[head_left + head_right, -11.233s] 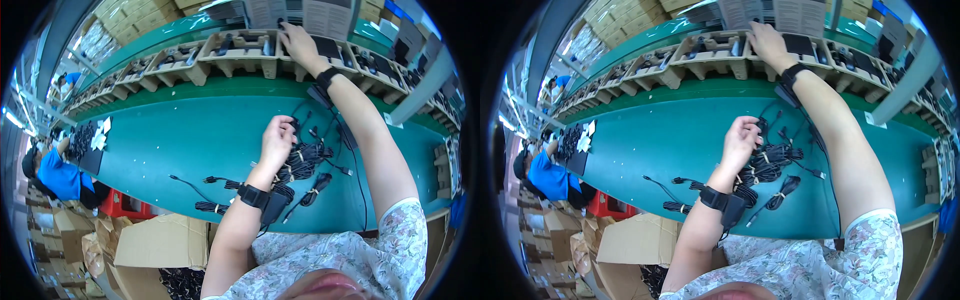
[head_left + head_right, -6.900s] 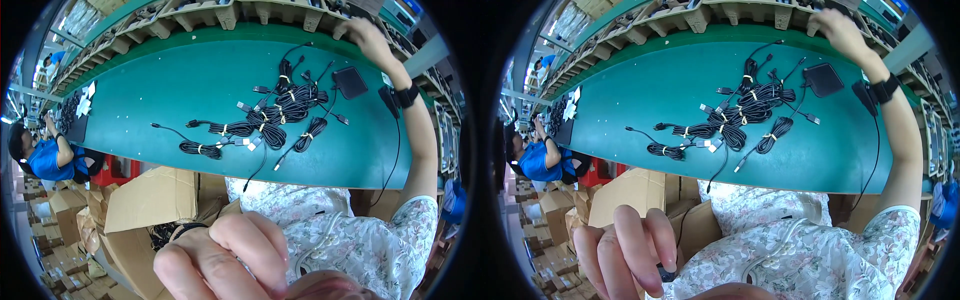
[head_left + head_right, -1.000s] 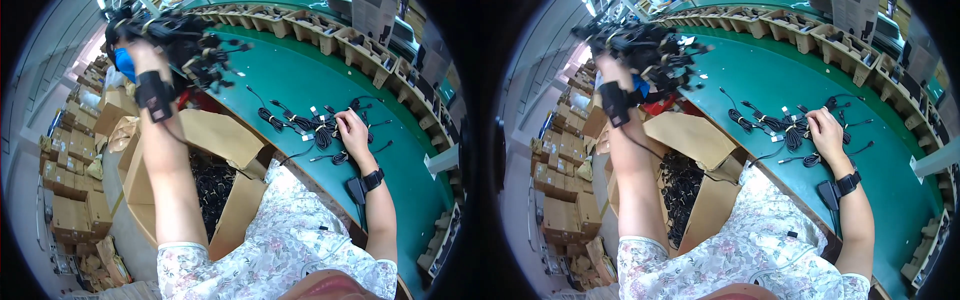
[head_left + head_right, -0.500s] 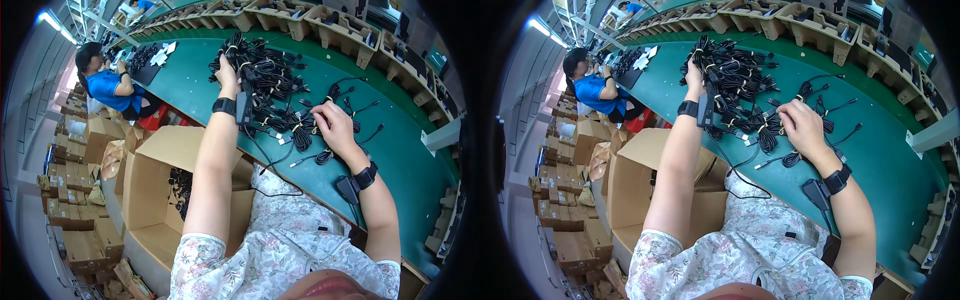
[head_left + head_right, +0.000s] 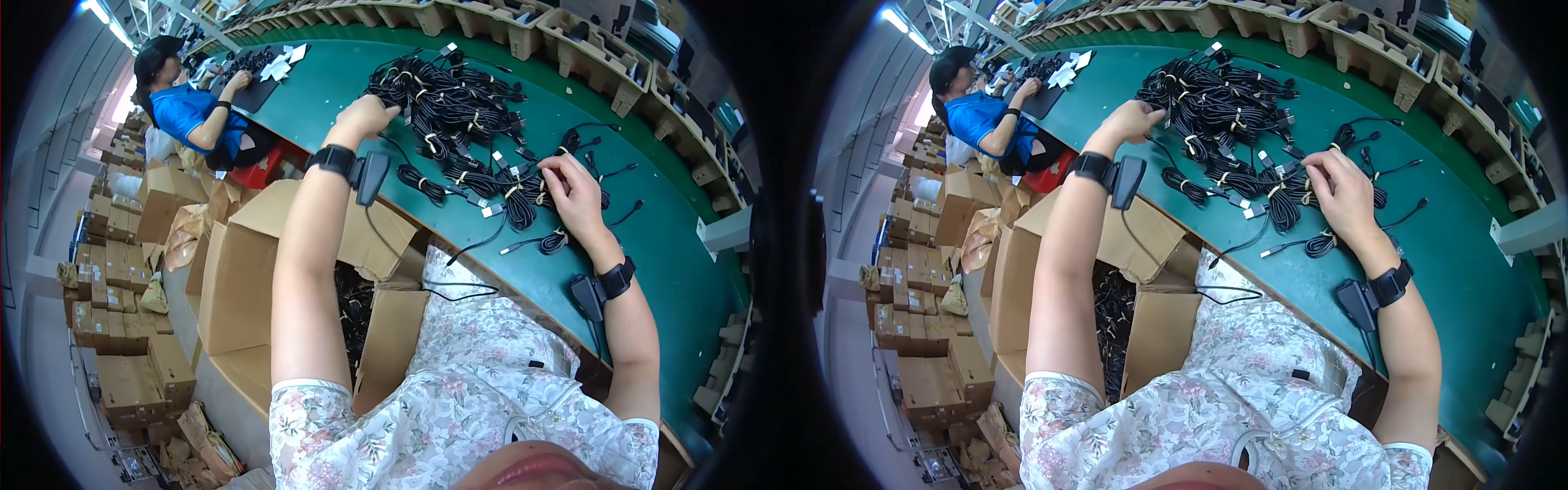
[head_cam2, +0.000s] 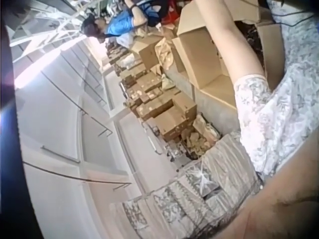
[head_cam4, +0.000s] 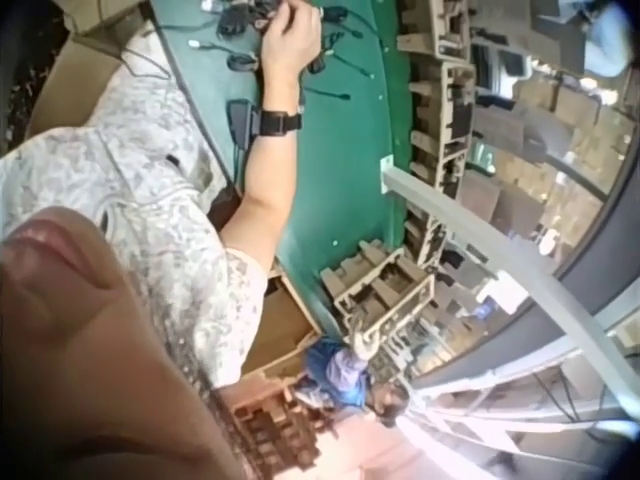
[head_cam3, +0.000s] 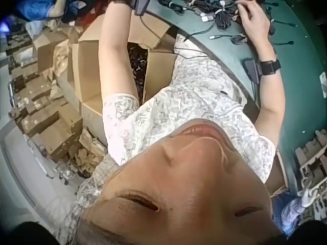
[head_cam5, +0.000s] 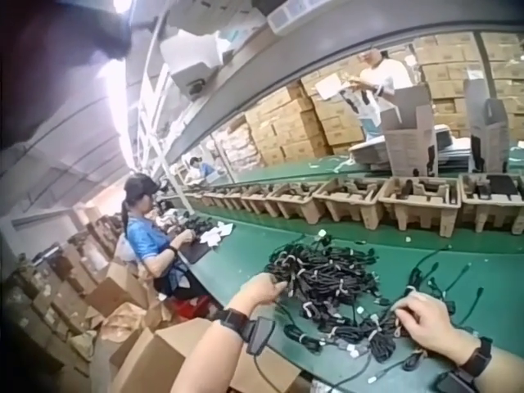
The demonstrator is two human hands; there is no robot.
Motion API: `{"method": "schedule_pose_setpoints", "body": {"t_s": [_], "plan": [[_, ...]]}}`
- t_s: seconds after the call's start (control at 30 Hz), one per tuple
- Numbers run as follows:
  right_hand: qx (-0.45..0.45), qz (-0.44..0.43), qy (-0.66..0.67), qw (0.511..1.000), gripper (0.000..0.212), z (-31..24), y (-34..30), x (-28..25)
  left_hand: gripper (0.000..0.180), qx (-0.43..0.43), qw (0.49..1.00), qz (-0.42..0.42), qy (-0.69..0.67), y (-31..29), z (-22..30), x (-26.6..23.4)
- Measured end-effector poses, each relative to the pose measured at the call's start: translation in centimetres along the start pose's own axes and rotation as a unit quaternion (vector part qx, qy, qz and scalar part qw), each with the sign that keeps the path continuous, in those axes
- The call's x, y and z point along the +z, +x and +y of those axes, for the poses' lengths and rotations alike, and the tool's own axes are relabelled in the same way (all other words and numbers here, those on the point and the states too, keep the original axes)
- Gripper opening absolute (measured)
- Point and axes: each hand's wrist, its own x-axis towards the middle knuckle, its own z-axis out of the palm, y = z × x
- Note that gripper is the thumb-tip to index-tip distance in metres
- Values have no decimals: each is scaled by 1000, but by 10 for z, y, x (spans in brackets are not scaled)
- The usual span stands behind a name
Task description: The person packs items by hand, placing a base into a cardboard tray and tucking a bundled cable from the table into the tray beside it. They repeat this process, occasionally reaching into a large box to retrieve more bundled cables to replenish the workspace.
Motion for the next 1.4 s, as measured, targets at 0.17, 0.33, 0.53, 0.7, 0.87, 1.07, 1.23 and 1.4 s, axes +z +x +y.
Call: {"method": "schedule_pose_setpoints", "body": {"t_s": [0.17,0.33,0.53,0.7,0.87,1.07,1.23,1.4], "plan": [[44,22,78,996,10,-1,6,1,29,199,930,300,73,-44,-6,13],[-16,35,46,998,11,-34,25,-11,28,356,853,382,-2,-61,19,32],[-116,69,-52,990,12,-27,28,-49,27,462,781,402,122,-36,20,60],[58,75,-44,995,11,28,6,-109,23,458,789,356,203,-40,15,42],[10,13,-176,984,14,45,-15,-114,25,469,769,394,184,-43,25,37],[-52,-109,-263,957,28,64,-20,-57,21,441,814,373,-63,-73,74,62],[-65,-157,-331,928,32,56,-7,-78,26,531,798,283,-26,-97,120,82],[-93,-112,-435,889,30,21,-5,-164,43,625,751,214,-9,-98,142,111]]}}
